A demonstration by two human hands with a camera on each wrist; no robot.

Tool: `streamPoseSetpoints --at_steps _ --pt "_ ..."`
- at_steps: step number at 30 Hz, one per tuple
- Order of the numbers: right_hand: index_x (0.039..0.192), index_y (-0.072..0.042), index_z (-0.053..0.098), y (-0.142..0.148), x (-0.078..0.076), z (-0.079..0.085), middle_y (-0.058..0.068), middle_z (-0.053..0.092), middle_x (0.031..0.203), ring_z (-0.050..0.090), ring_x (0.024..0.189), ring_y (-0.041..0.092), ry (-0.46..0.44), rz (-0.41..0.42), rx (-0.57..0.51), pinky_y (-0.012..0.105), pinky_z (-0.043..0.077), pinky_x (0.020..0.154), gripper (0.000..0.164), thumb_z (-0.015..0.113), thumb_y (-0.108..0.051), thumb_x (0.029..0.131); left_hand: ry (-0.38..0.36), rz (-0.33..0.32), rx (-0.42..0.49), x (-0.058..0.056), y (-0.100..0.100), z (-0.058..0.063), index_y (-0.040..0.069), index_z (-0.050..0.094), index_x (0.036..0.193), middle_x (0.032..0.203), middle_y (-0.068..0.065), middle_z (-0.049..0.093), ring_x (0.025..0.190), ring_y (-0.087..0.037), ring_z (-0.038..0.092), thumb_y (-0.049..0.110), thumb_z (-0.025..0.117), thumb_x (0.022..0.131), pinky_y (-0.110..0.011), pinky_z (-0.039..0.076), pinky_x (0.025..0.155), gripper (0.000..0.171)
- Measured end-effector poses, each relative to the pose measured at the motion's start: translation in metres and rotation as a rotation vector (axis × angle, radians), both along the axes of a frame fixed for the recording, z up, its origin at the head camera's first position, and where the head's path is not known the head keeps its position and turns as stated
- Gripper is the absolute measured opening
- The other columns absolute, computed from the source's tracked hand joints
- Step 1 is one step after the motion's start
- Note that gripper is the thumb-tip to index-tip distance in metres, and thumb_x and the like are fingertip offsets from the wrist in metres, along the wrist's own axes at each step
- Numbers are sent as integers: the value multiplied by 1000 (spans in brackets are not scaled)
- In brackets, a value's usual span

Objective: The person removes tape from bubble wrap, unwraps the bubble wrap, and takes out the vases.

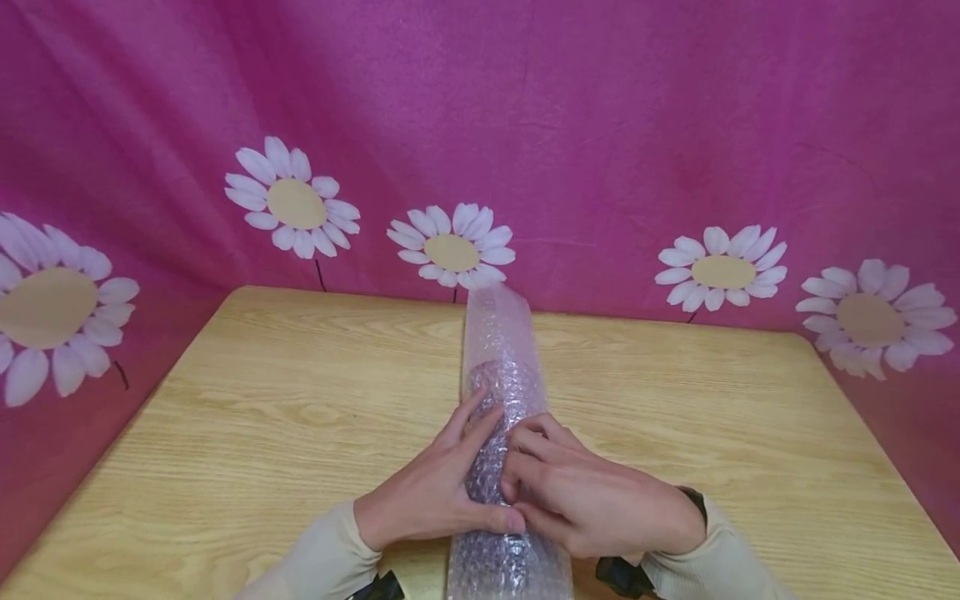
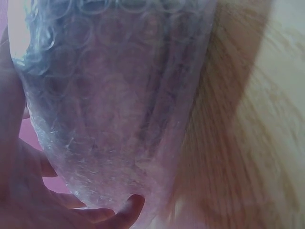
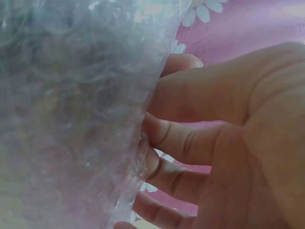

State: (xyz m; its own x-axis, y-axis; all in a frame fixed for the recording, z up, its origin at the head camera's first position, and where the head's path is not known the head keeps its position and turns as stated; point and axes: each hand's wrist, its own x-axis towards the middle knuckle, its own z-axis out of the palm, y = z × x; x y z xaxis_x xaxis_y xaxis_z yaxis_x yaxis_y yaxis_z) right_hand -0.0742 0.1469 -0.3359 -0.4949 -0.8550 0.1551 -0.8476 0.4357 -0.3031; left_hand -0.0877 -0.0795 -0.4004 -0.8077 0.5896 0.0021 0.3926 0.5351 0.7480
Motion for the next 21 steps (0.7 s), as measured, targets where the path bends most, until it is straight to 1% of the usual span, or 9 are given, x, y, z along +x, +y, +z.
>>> streamPoseSetpoints --at_steps 5,11,15,19,21 --pt "98 -23 57 0 0 -1 -13 51 96 42 113 8 7 3 1 28 42 98 11 66 -15 99 10 -2 0 -1 1 -1 27 11 168 177 3 -6 159 -37 25 91 61 71 -59 39 121 126" --pt "100 -25 57 1 -1 0 -14 53 95 43 116 8 -35 -4 29 32 43 102 11 64 -17 101 12 -8 -6 -1 1 -1 29 9 168 177 5 -8 159 -37 26 86 65 74 -59 40 121 123" --pt "100 -25 57 1 -1 0 -15 54 94 44 116 8 -29 -3 29 32 42 104 10 65 -18 101 17 -11 -9 -1 1 -1 28 9 168 177 3 -8 158 -38 26 85 66 75 -59 40 120 122" --pt "100 -24 60 1 -1 1 -16 55 93 45 117 7 -25 -6 33 32 43 106 5 63 -20 102 17 -13 -10 -1 1 -1 28 10 168 177 2 -8 159 -38 26 83 67 76 -59 40 121 122" --pt "99 -23 62 0 -1 1 -16 56 93 46 114 6 -15 -3 32 30 44 105 4 64 -21 102 13 -13 -9 -1 0 -1 28 10 168 177 3 -8 159 -37 26 83 67 76 -58 39 121 122"
